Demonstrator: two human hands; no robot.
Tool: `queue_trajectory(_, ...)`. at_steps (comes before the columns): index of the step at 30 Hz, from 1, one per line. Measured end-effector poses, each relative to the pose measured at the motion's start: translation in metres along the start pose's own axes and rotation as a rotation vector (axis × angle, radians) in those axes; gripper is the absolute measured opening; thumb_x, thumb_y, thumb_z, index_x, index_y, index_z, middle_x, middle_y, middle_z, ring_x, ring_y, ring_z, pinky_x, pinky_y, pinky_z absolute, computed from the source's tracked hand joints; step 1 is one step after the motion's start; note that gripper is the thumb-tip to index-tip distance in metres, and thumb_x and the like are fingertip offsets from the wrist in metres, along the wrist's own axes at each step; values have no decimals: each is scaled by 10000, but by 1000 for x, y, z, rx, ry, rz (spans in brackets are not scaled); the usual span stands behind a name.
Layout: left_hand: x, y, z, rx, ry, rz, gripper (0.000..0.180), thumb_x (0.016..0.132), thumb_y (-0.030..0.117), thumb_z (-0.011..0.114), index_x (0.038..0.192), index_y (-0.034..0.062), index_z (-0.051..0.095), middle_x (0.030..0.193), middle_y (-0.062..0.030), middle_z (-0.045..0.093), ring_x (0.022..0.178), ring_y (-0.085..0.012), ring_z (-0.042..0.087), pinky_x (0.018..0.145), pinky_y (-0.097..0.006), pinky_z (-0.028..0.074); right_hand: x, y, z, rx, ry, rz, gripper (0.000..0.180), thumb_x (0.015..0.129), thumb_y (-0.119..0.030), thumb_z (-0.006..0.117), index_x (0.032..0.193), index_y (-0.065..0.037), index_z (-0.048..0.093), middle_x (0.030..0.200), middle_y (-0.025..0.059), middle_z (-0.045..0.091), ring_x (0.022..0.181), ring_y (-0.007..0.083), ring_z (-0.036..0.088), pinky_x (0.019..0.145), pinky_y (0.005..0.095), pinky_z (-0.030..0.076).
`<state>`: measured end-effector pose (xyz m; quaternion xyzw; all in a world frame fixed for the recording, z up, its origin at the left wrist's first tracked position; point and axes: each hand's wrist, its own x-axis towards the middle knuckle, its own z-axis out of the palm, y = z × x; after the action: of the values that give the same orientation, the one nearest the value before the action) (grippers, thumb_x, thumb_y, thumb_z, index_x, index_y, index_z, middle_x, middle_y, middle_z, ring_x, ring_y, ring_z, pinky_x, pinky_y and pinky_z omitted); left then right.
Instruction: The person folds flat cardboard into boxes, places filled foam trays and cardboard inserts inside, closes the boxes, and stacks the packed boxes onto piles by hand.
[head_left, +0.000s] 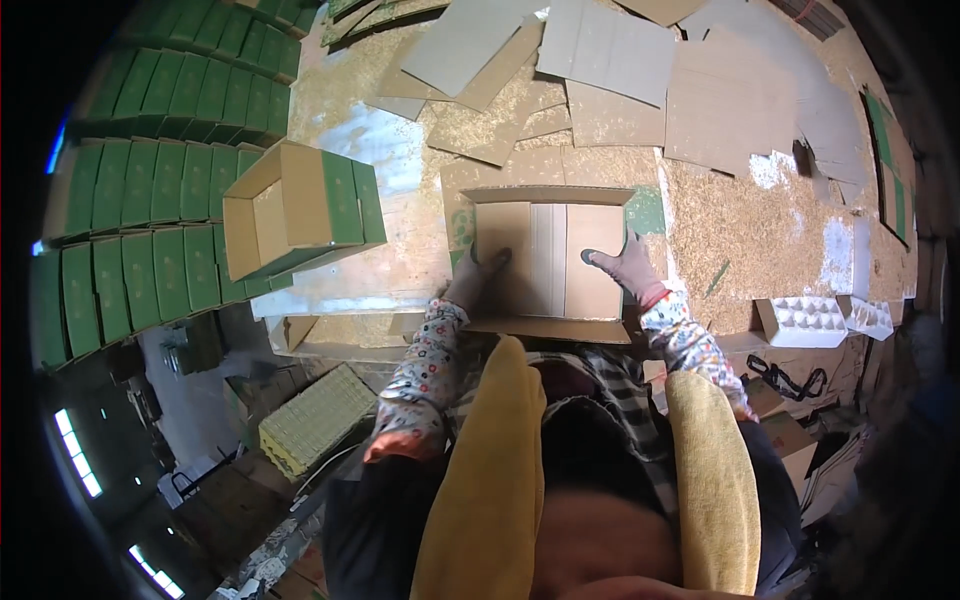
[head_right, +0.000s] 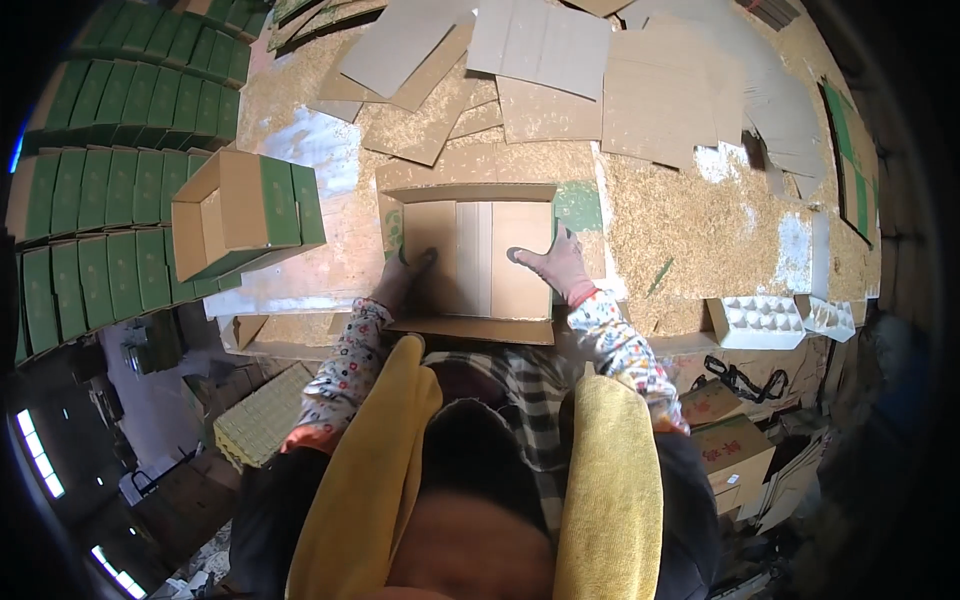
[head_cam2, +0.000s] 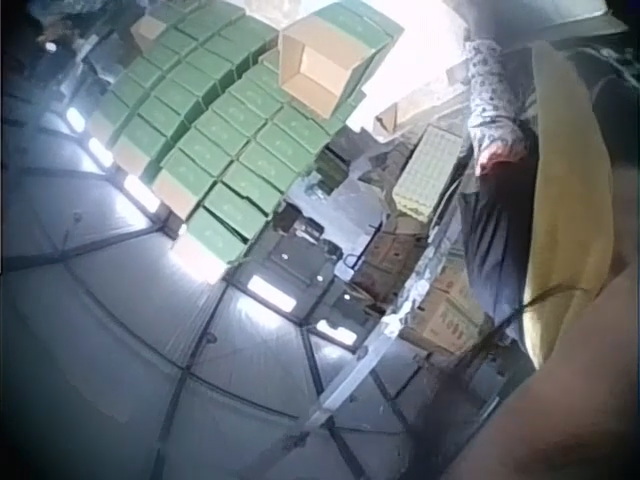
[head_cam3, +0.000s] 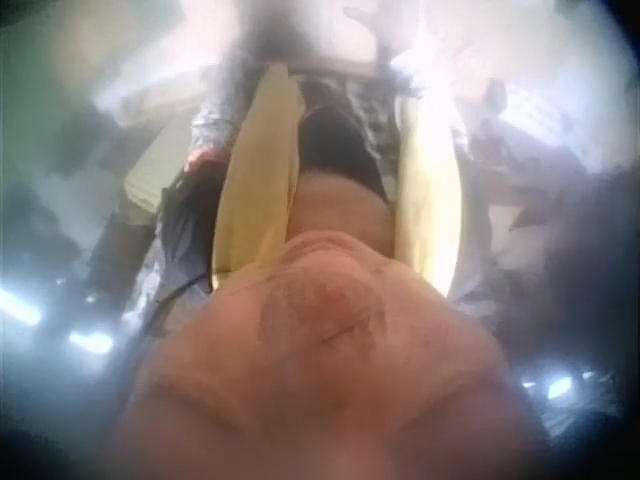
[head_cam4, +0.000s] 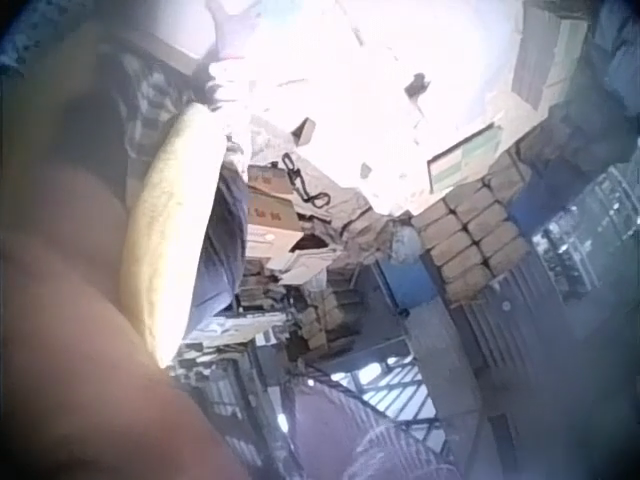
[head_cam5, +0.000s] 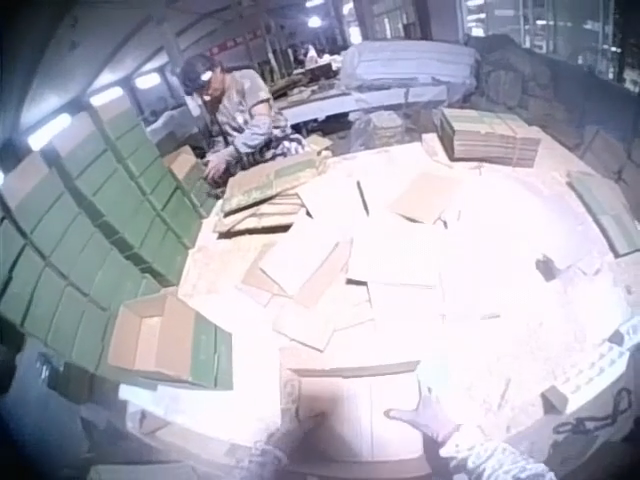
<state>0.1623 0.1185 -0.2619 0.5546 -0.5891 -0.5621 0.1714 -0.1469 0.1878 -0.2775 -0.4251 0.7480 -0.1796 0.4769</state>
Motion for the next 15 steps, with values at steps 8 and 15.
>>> queue_trajectory(8,-17,-36,-76,-873,258,18,303,942,169,601,1148,-52,619,1053,-51,668,904,-113,599,841,-255,471,-57,-100,27,1103,-64,34,397,908,-232,606,1236,-12,566,1201,101,602,1118,242,571,934,363,495)
queue_trajectory(15,-81,-86,-363,-554,1535,619,542,1003,416,415,1337,-10,441,1329,-119,502,1164,-245,504,1006,-367,389,-25,-262,54,1211,-152,-265,425,937,-353,564,1209,-28,562,1159,99,620,1051,198,603,929,360,500)
